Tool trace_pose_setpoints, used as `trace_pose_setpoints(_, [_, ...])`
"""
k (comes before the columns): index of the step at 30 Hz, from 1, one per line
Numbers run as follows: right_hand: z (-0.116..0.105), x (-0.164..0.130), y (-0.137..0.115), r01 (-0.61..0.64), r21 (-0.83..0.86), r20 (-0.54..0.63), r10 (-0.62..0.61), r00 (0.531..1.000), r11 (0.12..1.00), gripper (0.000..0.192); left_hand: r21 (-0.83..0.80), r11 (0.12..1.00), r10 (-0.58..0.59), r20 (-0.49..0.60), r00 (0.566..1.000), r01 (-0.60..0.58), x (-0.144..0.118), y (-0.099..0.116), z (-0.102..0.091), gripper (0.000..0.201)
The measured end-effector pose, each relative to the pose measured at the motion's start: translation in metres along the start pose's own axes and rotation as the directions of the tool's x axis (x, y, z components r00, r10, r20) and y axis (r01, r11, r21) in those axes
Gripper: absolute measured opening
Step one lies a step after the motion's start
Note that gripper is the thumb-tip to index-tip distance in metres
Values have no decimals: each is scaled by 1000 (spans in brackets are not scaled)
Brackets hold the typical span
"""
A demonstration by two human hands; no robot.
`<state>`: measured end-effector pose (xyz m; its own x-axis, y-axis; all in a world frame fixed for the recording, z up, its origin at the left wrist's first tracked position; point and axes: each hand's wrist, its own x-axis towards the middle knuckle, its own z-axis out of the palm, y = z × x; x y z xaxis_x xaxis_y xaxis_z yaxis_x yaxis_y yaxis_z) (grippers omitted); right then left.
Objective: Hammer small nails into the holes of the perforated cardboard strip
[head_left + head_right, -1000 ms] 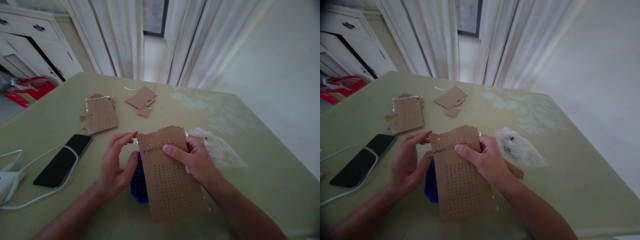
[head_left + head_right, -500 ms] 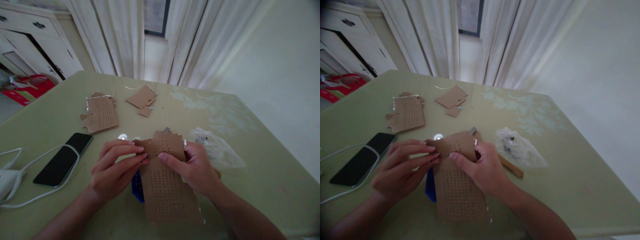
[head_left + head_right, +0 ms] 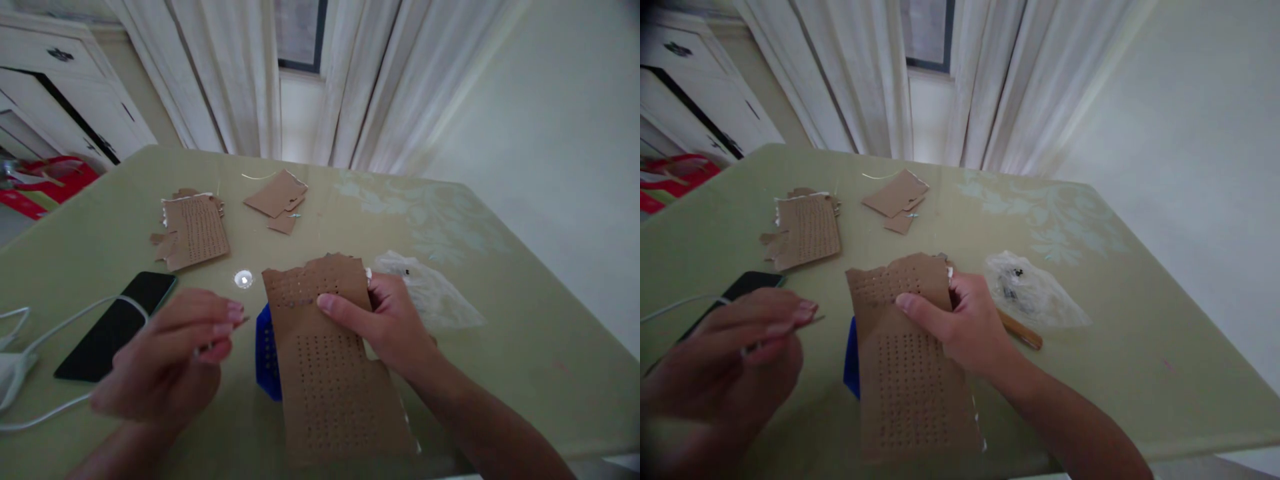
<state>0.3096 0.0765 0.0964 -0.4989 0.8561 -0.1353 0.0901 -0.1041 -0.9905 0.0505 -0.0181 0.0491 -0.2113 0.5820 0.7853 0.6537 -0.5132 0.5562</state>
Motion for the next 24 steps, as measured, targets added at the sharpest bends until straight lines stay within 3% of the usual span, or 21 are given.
trace_pose_setpoints(1, [0, 2, 0, -20, 45, -29, 21, 999, 999, 32, 10, 996, -80, -200, 976, 84, 4, -10, 3, 9])
trace_pose_setpoints(2, [0, 4, 1, -32, 82, -54, 36, 998, 996, 33, 72, 969, -220, -187, 957, 236, 8, -22, 6, 7])
trace_pose_setpoints(4, [1, 7, 2, -43, 144, -79, 55, 995, 989, 33, 184, 843, -509, -27, 860, 505, 16, -47, 11, 24])
trace_pose_setpoints(5, [1, 8, 4, -48, 168, -79, 62, 995, 985, 33, 292, 777, -601, 78, 795, 559, 20, -58, 12, 30])
trace_pose_setpoints(8, [3, 11, 7, -72, 203, -52, 85, 995, 976, 34, 628, 606, -722, 177, 669, 488, 25, -82, 13, 34])
trace_pose_setpoints(11, [3, 12, 9, -103, 206, -44, 114, 993, 973, 36, 724, 570, -738, 246, 628, 387, 22, -88, 18, 31])
trace_pose_setpoints(20, [3, 26, 30, -119, 319, -30, 135, 990, 940, 38, 706, 635, -686, 329, 649, 314, 13, -87, 23, 29])
trace_pose_setpoints(22, [4, 33, 35, -121, 373, -38, 146, 989, 920, 40, 671, 673, -636, 307, 708, 313, 14, -84, 24, 29])
trace_pose_setpoints(24, [3, 38, 39, -126, 408, -49, 159, 986, 904, 43, 561, 765, -512, 232, 827, 316, 18, -71, 25, 27])
